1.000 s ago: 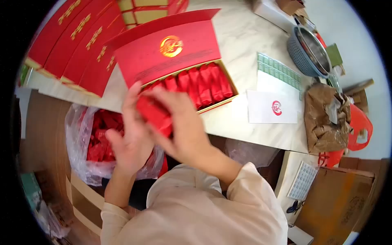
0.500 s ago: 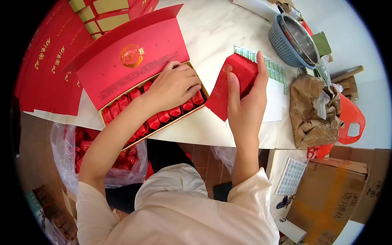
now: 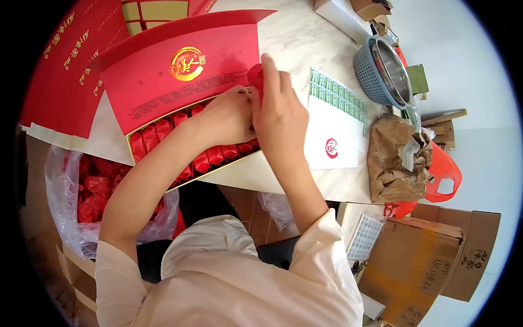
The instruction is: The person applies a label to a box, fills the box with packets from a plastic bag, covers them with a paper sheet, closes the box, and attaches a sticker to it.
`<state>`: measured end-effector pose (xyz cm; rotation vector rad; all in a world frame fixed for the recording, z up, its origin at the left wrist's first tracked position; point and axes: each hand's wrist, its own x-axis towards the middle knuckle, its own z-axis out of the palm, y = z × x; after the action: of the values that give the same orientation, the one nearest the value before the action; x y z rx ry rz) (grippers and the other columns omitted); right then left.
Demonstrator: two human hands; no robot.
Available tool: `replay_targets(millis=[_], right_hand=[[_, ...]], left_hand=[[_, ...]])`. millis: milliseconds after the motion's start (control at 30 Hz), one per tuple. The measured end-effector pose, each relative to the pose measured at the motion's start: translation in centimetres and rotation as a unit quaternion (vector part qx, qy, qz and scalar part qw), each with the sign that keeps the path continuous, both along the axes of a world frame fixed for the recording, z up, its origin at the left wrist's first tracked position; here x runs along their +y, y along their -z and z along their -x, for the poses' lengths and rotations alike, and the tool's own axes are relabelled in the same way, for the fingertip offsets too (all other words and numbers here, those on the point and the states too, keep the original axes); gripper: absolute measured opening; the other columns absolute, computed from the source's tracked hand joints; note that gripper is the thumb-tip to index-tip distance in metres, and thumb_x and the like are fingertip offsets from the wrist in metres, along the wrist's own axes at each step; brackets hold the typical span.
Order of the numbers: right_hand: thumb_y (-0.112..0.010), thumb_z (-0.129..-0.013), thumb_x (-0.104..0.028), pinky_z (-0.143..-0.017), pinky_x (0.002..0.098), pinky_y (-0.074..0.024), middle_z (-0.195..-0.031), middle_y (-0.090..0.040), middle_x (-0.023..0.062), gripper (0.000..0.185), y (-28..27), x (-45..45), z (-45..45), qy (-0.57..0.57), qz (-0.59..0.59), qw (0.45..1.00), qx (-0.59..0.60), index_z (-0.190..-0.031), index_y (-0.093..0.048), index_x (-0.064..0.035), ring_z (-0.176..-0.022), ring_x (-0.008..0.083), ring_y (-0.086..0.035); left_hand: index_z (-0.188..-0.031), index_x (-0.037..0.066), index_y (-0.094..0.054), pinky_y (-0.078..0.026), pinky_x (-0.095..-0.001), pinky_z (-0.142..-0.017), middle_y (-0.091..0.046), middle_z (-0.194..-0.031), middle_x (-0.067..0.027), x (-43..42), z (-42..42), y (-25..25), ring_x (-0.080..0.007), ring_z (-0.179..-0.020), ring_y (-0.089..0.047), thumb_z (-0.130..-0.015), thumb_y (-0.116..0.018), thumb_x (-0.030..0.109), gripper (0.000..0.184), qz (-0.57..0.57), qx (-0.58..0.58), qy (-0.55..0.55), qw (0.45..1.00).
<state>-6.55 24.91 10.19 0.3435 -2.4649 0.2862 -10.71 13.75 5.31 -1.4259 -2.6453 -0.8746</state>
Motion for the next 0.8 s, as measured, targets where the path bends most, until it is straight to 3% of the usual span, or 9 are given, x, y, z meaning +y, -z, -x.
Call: replay_targets(millis=[200, 267, 367, 500, 567, 700, 800], right_hand=[[-0.065, -0.082, -0.008, -0.063, 0.0351, -0.0534, -0.1, -0.061, 0.016, 0.044, -0.4, 0.2, -0.1, -0.039, 0.051, 0.998, -0.002, -0.124, -0.05, -0.0048, -0.079, 0.0317, -0.065], [-0.065, -0.082, -0.005, -0.07, 0.0365, -0.0543, -0.103, -0.061, 0.0187, 0.042, -0.6, 0.0, -0.1, -0.057, 0.071, 0.996, -0.019, -0.122, -0.051, -0.0032, -0.083, 0.0349, -0.066], [-0.063, -0.083, -0.005, -0.07, 0.0379, -0.0542, -0.105, -0.061, 0.0197, 0.041, -0.1, -0.2, 0.2, -0.054, 0.059, 0.995, -0.052, -0.122, -0.051, -0.0028, -0.084, 0.0359, -0.065], [-0.063, -0.082, -0.005, -0.068, 0.0387, -0.0536, -0.103, -0.063, 0.0196, 0.038, 0.8, 0.9, 1.4, -0.067, 0.063, 0.995, -0.045, -0.118, -0.051, -0.0028, -0.083, 0.0358, -0.065], [-0.064, -0.081, -0.006, -0.066, 0.0384, -0.0529, -0.1, -0.065, 0.0185, 0.035, 0.3, 1.2, 1.2, -0.044, 0.039, 0.986, -0.159, -0.113, -0.051, -0.0038, -0.081, 0.035, -0.066], [-0.063, -0.077, -0.004, -0.066, 0.0414, -0.0505, -0.094, -0.064, 0.0172, 0.029, -1.8, 1.2, 2.0, -0.055, -0.003, 0.964, -0.262, -0.103, -0.05, -0.0045, -0.078, 0.0374, -0.063], [-0.06, -0.076, -0.004, -0.069, 0.0409, -0.0492, -0.088, -0.06, 0.017, 0.023, -0.8, 1.7, 3.6, -0.129, 0.007, 0.976, -0.176, -0.098, -0.051, -0.0029, -0.077, 0.037, -0.06]], left_hand=[[-0.067, 0.002, -0.061, -0.047, -0.0396, -0.079, -0.063, -0.073, -0.0134, -0.9, 0.2, -0.6, -0.0297, -0.077, -0.06, -0.074, -0.063, 0.019, 0.019, -0.01, -0.064, -0.017, 0.998], [-0.064, 0.007, -0.067, -0.048, -0.0402, -0.074, -0.064, -0.068, -0.0095, -1.0, 0.4, 0.4, -0.0295, -0.071, -0.061, -0.076, -0.06, 0.022, 0.021, -0.066, -0.02, 0.006, 0.998], [-0.065, 0.004, -0.067, -0.049, -0.0427, -0.075, -0.064, -0.068, -0.0125, -1.0, 0.1, 1.1, -0.0309, -0.073, -0.062, -0.074, -0.061, 0.021, 0.021, -0.118, -0.04, -0.023, 0.992], [-0.066, 0.001, -0.067, -0.05, -0.0438, -0.076, -0.064, -0.071, -0.0162, -1.5, 0.7, 1.5, -0.0325, -0.074, -0.062, -0.073, -0.061, 0.019, 0.02, -0.098, -0.013, -0.003, 0.995], [-0.067, 0.0, -0.067, -0.051, -0.0437, -0.075, -0.064, -0.074, -0.0175, -1.9, 0.7, 1.3, -0.0334, -0.077, -0.063, -0.073, -0.061, 0.017, 0.018, -0.085, -0.018, -0.028, 0.996], [-0.069, -0.001, -0.064, -0.049, -0.0436, -0.079, -0.062, -0.078, -0.0155, -2.2, 0.3, 0.4, -0.0318, -0.083, -0.06, -0.074, -0.061, 0.013, 0.015, -0.051, -0.035, -0.035, 0.997], [-0.071, -0.001, -0.064, -0.05, -0.0436, -0.077, -0.062, -0.08, -0.0147, -2.3, 0.5, 0.4, -0.0312, -0.083, -0.06, -0.076, -0.06, 0.013, 0.016, -0.056, -0.017, -0.08, 0.995]])
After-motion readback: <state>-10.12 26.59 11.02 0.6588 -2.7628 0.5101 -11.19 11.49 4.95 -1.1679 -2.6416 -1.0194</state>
